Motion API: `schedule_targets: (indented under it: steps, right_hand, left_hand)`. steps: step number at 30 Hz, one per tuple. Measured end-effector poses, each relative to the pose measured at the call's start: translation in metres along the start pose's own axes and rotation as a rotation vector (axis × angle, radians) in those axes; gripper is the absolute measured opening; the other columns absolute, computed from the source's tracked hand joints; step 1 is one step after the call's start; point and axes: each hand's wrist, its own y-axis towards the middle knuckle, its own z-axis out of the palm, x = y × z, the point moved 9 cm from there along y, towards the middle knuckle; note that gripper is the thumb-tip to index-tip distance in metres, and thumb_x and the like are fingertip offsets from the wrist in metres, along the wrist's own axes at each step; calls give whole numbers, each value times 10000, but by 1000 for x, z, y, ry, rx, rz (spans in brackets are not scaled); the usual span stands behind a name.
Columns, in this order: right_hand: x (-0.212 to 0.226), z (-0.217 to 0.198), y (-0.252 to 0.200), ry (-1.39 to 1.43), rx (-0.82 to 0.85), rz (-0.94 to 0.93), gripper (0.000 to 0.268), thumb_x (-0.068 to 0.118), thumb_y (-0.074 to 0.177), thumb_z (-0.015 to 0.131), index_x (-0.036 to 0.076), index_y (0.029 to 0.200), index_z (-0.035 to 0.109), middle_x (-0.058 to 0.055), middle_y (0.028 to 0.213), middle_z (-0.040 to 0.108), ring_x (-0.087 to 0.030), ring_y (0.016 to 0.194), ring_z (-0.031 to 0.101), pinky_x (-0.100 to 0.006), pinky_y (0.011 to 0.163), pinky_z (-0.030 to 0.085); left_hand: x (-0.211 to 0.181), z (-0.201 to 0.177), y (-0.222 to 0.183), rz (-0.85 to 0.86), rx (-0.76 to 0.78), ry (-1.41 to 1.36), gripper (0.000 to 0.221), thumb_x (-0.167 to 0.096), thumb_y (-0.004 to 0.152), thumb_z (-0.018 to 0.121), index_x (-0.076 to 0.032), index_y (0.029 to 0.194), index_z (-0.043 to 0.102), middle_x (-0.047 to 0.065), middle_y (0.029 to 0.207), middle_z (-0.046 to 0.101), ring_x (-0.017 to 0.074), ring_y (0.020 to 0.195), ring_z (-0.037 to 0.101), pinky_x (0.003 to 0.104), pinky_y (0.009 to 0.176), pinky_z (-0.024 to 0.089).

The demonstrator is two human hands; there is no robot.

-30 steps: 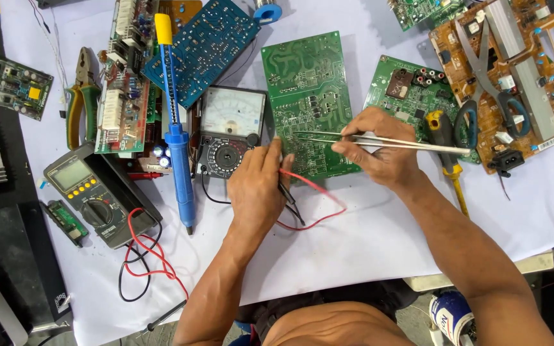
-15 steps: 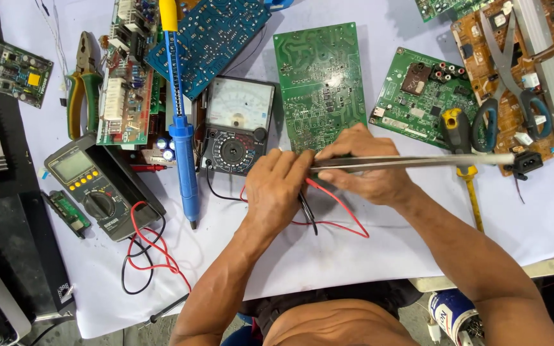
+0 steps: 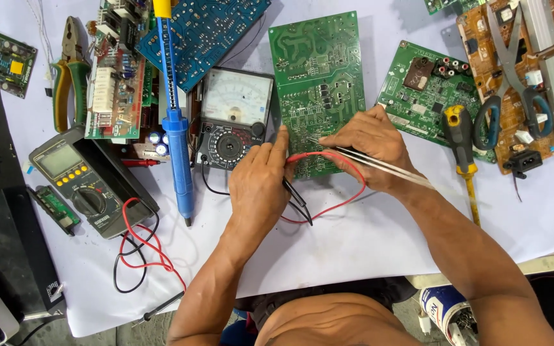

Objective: Inspecting and testing a circuit board using a multimeter and tweezers to diagnose faults.

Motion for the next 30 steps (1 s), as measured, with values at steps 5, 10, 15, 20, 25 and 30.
schedule_targets:
  steps: [5, 10, 15, 20, 25, 30]
  right_hand:
    - [-4, -1, -1, -44, -10, -1, 77, 141, 964, 788, 66, 983, 782, -68, 845, 714, -233, 737, 653, -325, 810, 373]
    - [-11, -3, -3, 8, -16, 43, 105, 153, 968, 785, 53, 1000, 786, -85, 857, 714, -238, 754, 652, -330, 816, 370]
    - [-3, 5, 1, 4, 48, 4, 91, 157, 958, 790, 69, 980, 787, -49, 820, 715, -210, 726, 652, -327, 825, 349]
    - [-1, 4, 3, 38, 74, 13, 78, 161, 957, 781, 83, 962, 785, -41, 816, 710, -206, 731, 641, -334, 837, 342]
    - [1, 4, 4, 13, 71, 0, 80, 143, 958, 780, 69, 986, 783, -44, 803, 698, -214, 730, 630, -351, 845, 340]
    - [2, 7, 6, 17, 109, -19, 82, 178, 967, 768, 98, 956, 782, -14, 790, 693, -194, 747, 622, -352, 852, 331]
  left_hand:
    - [4, 0, -3, -59, 41, 161, 499, -425, 913, 722, -37, 1226, 689, 50, 724, 583, 226, 682, 620, 328, 595, 525]
    - [13, 5, -8, -76, 96, 95, 445, -517, 849, 779, -124, 1055, 744, -1, 718, 608, 198, 684, 644, 314, 601, 525]
    - [11, -5, 0, -93, 117, 23, 332, -422, 853, 796, -158, 1051, 762, 3, 711, 588, 203, 680, 623, 323, 598, 507]
    - [11, -14, 7, -79, 189, -101, 384, -449, 836, 797, -133, 1051, 767, 40, 712, 616, 239, 701, 645, 351, 617, 520]
    - [7, -7, 5, -35, 270, -101, 584, -551, 801, 785, -87, 1153, 743, 71, 760, 656, 250, 749, 659, 365, 660, 534]
    - [6, -7, 5, -17, 280, -71, 625, -572, 799, 776, -59, 1155, 738, 80, 777, 667, 257, 765, 663, 373, 663, 533]
